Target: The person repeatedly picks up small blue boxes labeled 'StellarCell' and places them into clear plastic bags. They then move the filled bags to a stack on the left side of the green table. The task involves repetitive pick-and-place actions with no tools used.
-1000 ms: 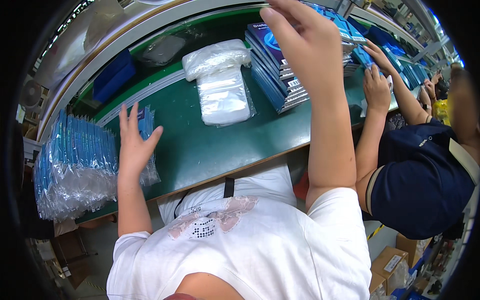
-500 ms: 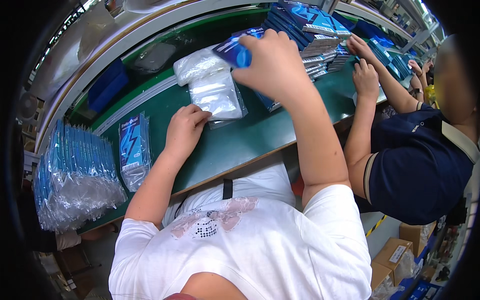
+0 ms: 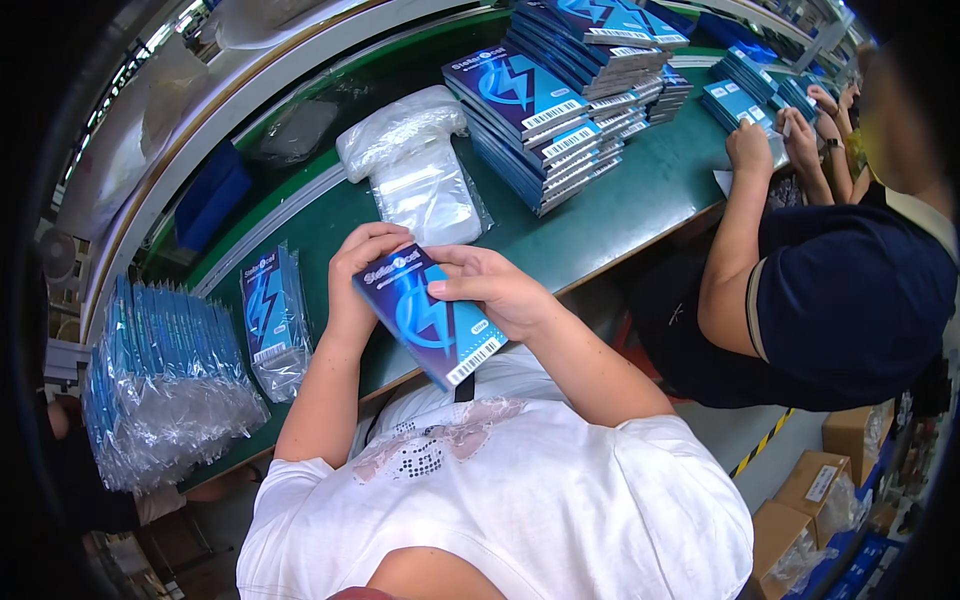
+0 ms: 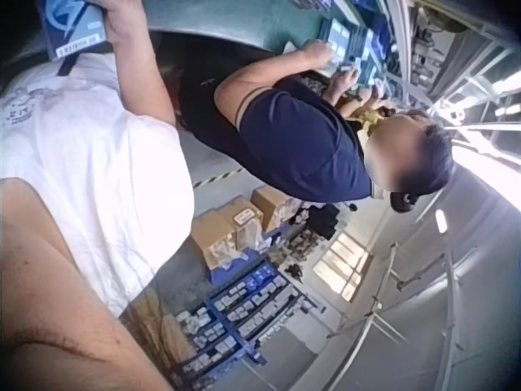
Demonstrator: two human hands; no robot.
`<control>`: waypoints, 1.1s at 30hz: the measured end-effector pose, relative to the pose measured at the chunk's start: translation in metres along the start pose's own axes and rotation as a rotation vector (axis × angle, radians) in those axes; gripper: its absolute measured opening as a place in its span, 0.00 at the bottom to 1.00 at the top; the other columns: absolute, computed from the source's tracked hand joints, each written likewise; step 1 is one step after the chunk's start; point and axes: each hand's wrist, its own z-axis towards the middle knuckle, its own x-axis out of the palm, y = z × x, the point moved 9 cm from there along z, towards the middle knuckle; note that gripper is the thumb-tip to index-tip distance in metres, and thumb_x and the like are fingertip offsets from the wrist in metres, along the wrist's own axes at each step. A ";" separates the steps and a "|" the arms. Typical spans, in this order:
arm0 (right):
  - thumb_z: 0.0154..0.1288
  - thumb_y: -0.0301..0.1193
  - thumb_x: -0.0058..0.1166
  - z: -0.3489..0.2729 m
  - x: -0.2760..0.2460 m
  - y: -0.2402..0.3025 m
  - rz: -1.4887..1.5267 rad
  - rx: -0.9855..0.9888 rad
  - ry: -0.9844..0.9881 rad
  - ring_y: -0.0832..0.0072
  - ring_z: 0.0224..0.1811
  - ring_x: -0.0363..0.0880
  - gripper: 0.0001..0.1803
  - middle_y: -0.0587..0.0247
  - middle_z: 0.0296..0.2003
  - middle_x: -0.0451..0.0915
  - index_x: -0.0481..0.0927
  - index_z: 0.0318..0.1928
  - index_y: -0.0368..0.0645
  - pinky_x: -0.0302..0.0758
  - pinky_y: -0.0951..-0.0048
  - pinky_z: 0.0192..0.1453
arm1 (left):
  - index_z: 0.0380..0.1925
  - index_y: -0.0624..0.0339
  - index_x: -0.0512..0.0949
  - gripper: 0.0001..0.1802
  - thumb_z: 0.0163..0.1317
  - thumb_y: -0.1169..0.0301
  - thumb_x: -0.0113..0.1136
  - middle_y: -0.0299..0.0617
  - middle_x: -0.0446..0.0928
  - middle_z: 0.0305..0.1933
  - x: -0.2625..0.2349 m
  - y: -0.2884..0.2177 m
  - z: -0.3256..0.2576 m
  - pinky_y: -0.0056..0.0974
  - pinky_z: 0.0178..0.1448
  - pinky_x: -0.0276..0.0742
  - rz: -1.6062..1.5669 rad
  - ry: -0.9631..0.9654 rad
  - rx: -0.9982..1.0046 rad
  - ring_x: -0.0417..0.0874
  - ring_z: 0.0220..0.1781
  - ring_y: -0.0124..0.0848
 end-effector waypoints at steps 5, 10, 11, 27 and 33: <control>0.58 0.20 0.56 0.016 -0.008 0.016 -0.034 -0.045 0.020 0.74 0.42 0.82 0.33 0.50 0.48 0.78 0.58 0.62 0.23 0.79 0.77 0.47 | 0.31 0.65 0.82 0.11 0.45 0.85 0.59 0.40 0.75 0.29 -0.006 0.021 -0.003 0.29 0.40 0.73 0.037 -0.009 -0.231 0.78 0.32 0.30; 0.57 0.19 0.55 0.002 -0.024 0.024 -0.151 0.007 -0.033 0.74 0.42 0.82 0.29 0.51 0.45 0.79 0.63 0.60 0.24 0.79 0.76 0.48 | 0.36 0.66 0.80 0.07 0.55 0.80 0.59 0.37 0.78 0.29 -0.004 0.048 -0.021 0.26 0.37 0.73 -0.357 -0.062 -0.637 0.77 0.31 0.21; 0.57 0.19 0.54 0.000 -0.028 0.026 -0.177 -0.006 -0.067 0.75 0.42 0.81 0.29 0.51 0.45 0.79 0.63 0.60 0.24 0.78 0.76 0.48 | 0.38 0.66 0.79 0.09 0.55 0.79 0.60 0.36 0.78 0.30 -0.001 0.055 -0.024 0.26 0.37 0.73 -0.391 -0.041 -0.625 0.77 0.30 0.20; 0.62 0.32 0.59 -0.013 -0.014 0.015 -0.377 -0.204 -0.363 0.86 0.25 0.75 0.11 0.67 0.25 0.80 0.82 0.34 0.33 0.72 0.83 0.29 | 0.51 0.68 0.70 0.17 0.63 0.73 0.56 0.45 0.77 0.48 0.038 0.016 -0.038 0.35 0.53 0.75 -1.115 -0.068 -0.757 0.79 0.48 0.32; 0.56 0.32 0.64 -0.019 0.030 0.038 -0.928 -0.221 -0.100 0.80 0.30 0.77 0.42 0.58 0.41 0.79 0.57 0.68 0.41 0.74 0.78 0.34 | 0.51 0.68 0.69 0.15 0.65 0.76 0.49 0.48 0.76 0.50 -0.005 0.025 -0.037 0.42 0.57 0.75 -1.149 -0.308 -0.800 0.79 0.51 0.36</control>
